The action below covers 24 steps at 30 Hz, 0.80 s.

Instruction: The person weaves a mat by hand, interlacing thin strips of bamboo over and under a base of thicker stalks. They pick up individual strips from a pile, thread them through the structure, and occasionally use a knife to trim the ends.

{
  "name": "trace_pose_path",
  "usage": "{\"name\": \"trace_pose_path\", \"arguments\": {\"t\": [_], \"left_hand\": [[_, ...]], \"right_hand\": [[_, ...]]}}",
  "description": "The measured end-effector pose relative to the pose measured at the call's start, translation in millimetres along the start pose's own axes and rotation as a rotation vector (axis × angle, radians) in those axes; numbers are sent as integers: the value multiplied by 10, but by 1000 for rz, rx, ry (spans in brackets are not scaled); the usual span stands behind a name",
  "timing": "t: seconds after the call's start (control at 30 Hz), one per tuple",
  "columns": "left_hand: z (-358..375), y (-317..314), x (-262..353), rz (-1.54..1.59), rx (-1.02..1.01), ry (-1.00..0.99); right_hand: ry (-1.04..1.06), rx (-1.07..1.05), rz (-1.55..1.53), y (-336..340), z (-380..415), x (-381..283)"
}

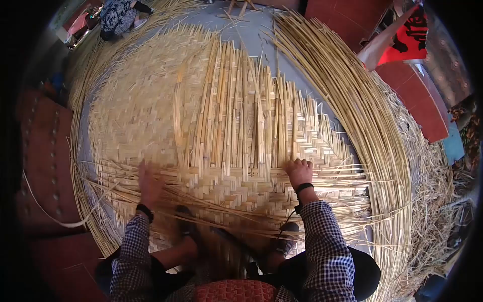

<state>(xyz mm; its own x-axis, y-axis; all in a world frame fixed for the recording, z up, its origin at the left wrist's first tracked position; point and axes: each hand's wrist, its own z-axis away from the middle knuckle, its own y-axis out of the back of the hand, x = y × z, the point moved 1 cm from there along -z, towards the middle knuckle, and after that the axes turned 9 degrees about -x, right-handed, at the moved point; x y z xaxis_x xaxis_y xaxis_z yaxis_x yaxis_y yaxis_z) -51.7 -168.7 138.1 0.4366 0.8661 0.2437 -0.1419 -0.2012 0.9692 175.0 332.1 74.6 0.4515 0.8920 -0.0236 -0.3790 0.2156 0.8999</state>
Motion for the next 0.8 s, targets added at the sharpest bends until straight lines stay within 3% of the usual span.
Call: {"name": "trace_pose_path", "arguments": {"t": [0.03, 0.1, 0.17, 0.2, 0.3, 0.33, 0.43, 0.5, 0.57, 0.63, 0.7, 0.8], "left_hand": [[-62, -86, 578, -36, -182, 28], [-154, -575, 1013, -42, -325, 35], [-182, -855, 1167, -21, -377, 55], [-165, -980, 1222, -9, -405, 67], [-85, -1406, 994, -116, -373, -121], [-127, -1459, 978, -112, -356, -134], [43, -1520, 913, -91, -392, -156], [-25, -1459, 923, -66, -367, -177], [-87, -1241, 967, -58, -456, -166], [-68, -1093, 1067, -6, -443, -134], [-44, -1031, 1220, 93, -327, -89], [349, -1069, 1463, 388, -288, -88]], "right_hand": [[-43, -143, -34, 168, -12, -49], [68, -65, -158, -8, -146, 38], [165, -53, -289, 26, -175, 71], [100, -88, -263, -2, -192, 41], [125, -8, -160, -240, -243, -37], [-7, -158, 18, -258, -293, -166], [41, 37, 15, -223, -182, -133], [39, 328, -33, -126, -117, -209], [142, 379, -127, -62, 33, -405], [441, 173, -372, -116, 272, -669], [559, 8, -366, -157, 541, -968], [514, 33, -593, -338, 428, -1149]]}}
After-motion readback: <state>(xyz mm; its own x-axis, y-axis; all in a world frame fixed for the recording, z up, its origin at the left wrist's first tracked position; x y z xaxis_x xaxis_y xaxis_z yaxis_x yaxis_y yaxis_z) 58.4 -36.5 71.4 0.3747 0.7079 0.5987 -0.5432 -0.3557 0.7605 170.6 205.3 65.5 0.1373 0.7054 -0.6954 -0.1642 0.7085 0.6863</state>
